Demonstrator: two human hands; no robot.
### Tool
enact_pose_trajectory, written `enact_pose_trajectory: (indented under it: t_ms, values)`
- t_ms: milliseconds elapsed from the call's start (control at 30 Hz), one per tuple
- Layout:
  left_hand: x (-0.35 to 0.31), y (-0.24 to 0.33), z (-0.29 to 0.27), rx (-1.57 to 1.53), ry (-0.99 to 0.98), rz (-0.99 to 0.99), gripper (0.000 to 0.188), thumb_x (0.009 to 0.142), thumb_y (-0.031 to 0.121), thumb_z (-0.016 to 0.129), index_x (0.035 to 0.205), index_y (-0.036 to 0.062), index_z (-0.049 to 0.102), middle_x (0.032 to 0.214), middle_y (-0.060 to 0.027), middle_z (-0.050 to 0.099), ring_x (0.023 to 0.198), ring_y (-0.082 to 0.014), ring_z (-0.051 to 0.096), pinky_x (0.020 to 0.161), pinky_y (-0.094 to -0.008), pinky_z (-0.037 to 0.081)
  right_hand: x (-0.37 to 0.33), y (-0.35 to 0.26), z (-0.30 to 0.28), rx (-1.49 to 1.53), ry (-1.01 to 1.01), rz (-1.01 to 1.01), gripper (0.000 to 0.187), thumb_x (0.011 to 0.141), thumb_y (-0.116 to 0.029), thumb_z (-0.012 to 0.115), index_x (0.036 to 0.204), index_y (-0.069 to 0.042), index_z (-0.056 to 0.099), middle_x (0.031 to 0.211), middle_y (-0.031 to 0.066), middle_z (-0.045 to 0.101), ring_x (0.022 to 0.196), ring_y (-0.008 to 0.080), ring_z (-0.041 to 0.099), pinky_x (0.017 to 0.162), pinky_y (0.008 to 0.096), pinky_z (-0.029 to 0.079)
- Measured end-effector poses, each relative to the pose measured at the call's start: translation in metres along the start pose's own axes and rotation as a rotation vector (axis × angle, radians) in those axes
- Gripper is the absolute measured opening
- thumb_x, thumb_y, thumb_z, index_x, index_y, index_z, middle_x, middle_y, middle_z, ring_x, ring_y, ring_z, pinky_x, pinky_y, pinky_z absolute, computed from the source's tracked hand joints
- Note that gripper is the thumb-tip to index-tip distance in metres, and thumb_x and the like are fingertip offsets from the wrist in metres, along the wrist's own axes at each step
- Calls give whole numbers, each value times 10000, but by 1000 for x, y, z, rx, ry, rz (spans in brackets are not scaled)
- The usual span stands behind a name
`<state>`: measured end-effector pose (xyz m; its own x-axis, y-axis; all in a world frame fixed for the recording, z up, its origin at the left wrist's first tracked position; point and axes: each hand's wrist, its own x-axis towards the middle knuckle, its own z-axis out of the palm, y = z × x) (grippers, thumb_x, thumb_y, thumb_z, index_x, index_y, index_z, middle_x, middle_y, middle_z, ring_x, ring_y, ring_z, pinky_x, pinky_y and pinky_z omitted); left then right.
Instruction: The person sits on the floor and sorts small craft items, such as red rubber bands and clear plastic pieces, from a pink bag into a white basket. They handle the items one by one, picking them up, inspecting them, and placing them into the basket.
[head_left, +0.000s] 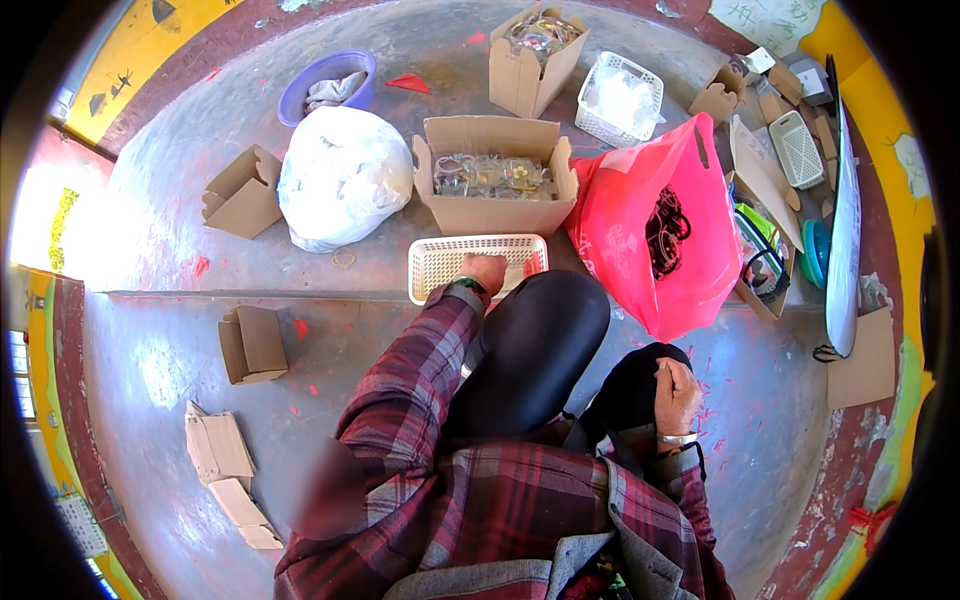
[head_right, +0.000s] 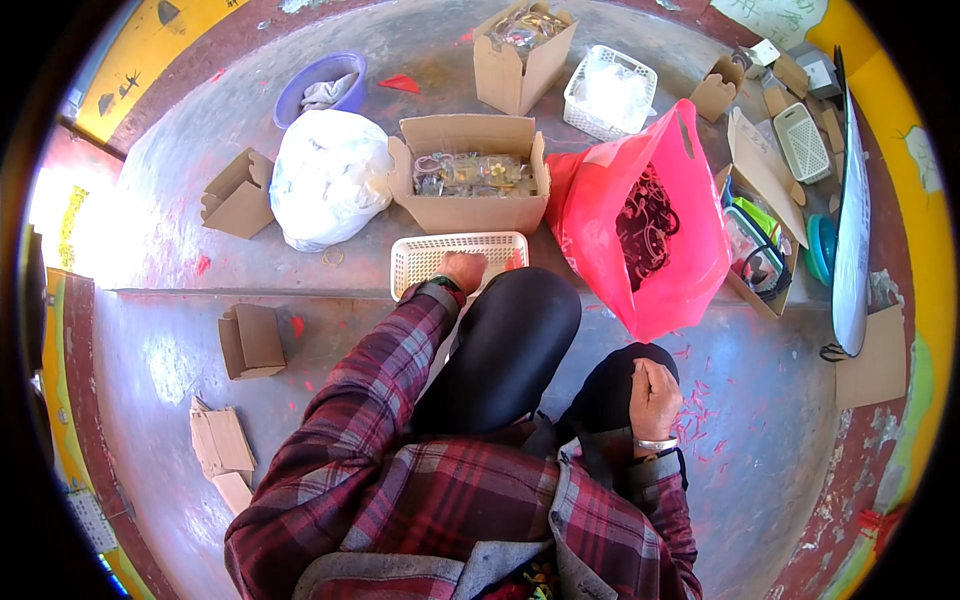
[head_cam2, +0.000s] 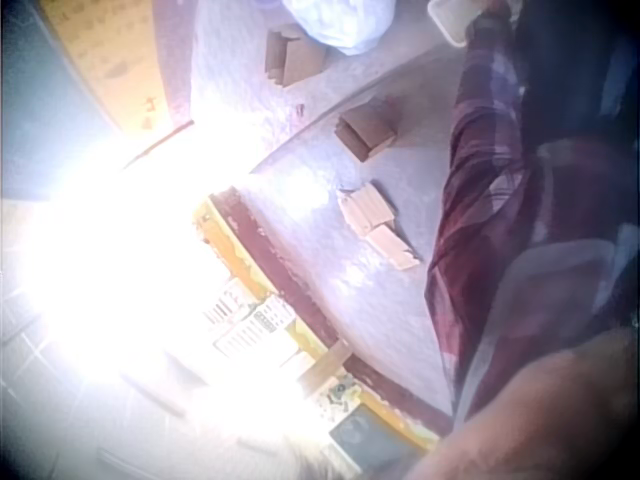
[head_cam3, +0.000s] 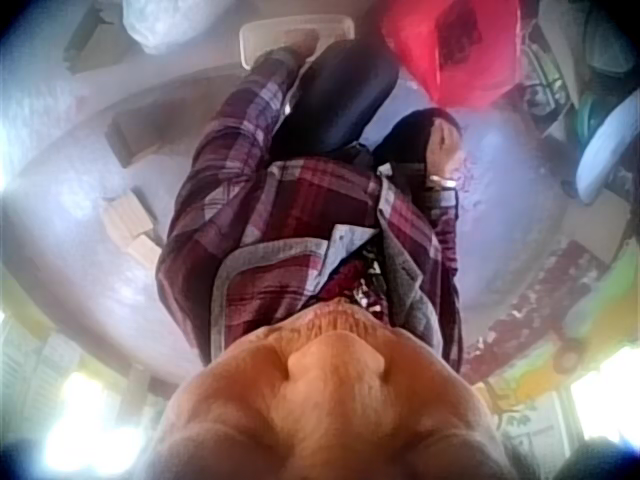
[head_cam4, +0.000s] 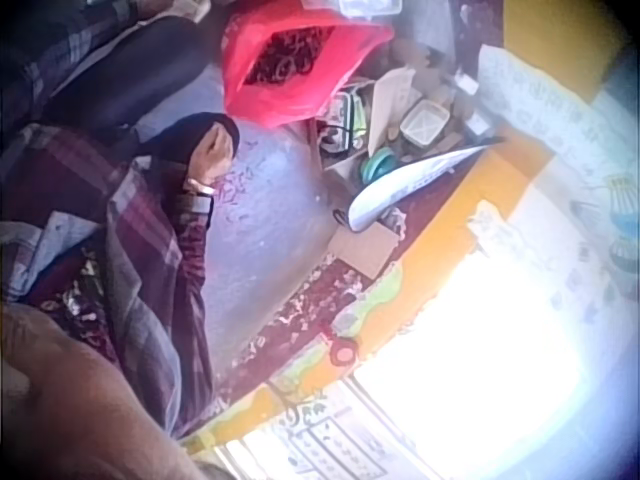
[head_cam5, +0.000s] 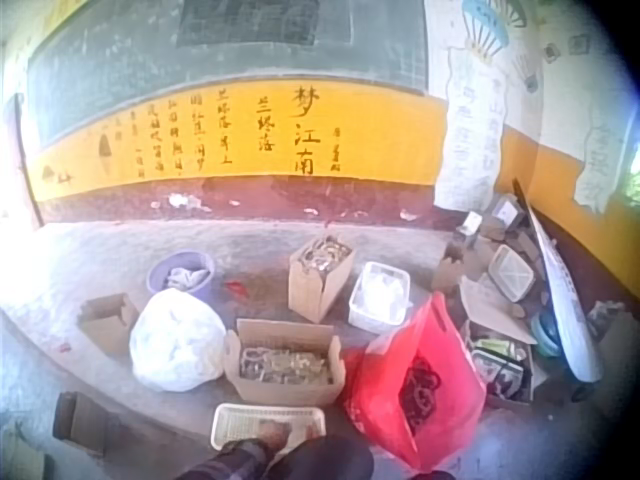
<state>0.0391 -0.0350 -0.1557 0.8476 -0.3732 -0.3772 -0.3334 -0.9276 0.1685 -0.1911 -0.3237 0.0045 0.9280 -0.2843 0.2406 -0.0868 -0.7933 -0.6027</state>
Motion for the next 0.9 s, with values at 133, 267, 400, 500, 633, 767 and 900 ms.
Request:
enact_pose_trajectory:
  t_ms: [133, 267, 400, 500, 633, 767, 900]
  values:
    - [-8, 10, -13, 84, 64, 51, 236, 832, 163, 466, 952, 89, 655, 951, -109, 665, 988, -250, 608, 892, -411, 425, -2, 4, 0, 2, 9, -2, 85, 831, -66, 572, 847, 1, 622, 771, 128, 633, 703, 280, 615, 634, 344, 479]
    - [-9, 12, -17, 172, 234, 56, 217, 837, 170, 467, 884, 113, 671, 896, -87, 672, 997, -243, 595, 924, -394, 397, -1, 1, -1, 27, 3, 3, 83, 831, -62, 569, 844, 3, 618, 771, 131, 631, 706, 285, 613, 638, 346, 478]
    - [-10, 7, -23, -265, 345, 33, 190, 826, 202, 518, 853, 93, 672, 814, -80, 669, 862, -249, 626, 825, -369, 453, -2, 0, -3, 55, 6, 1, 84, 831, -55, 562, 847, 7, 615, 772, 137, 628, 709, 293, 612, 637, 347, 478]
    - [-17, 6, -26, -624, 445, 32, 203, 808, 226, 576, 850, 55, 678, 768, -76, 673, 747, -211, 644, 736, -309, 483, -3, 0, -4, 58, 14, -6, 87, 830, -56, 561, 851, 9, 615, 774, 144, 627, 712, 301, 610, 633, 347, 476]
    - [-41, 9, -54, -993, 359, 48, 210, 820, 198, 615, 902, 16, 681, 800, -61, 688, 745, -113, 628, 726, -244, 475, -4, -4, -5, 58, 48, -39, 90, 831, -64, 563, 845, 6, 617, 769, 149, 622, 708, 310, 606, 621, 351, 472]
    - [-73, 20, -85, -1233, 321, 161, 169, 854, 107, 590, 905, -34, 668, 853, -61, 684, 797, -102, 613, 763, -244, 471, -4, -3, -6, 63, 72, -88, 91, 833, -71, 565, 830, 2, 619, 753, 151, 615, 690, 317, 600, 606, 358, 467]
    - [-120, 57, -136, -1458, 229, 322, 145, 856, 67, 586, 912, -44, 660, 884, -93, 677, 838, -139, 616, 781, -266, 469, -6, 0, -7, 182, 33, -9, 109, 827, -90, 588, 852, 10, 624, 728, 127, 617, 650, 247, 603, 592, 324, 466]
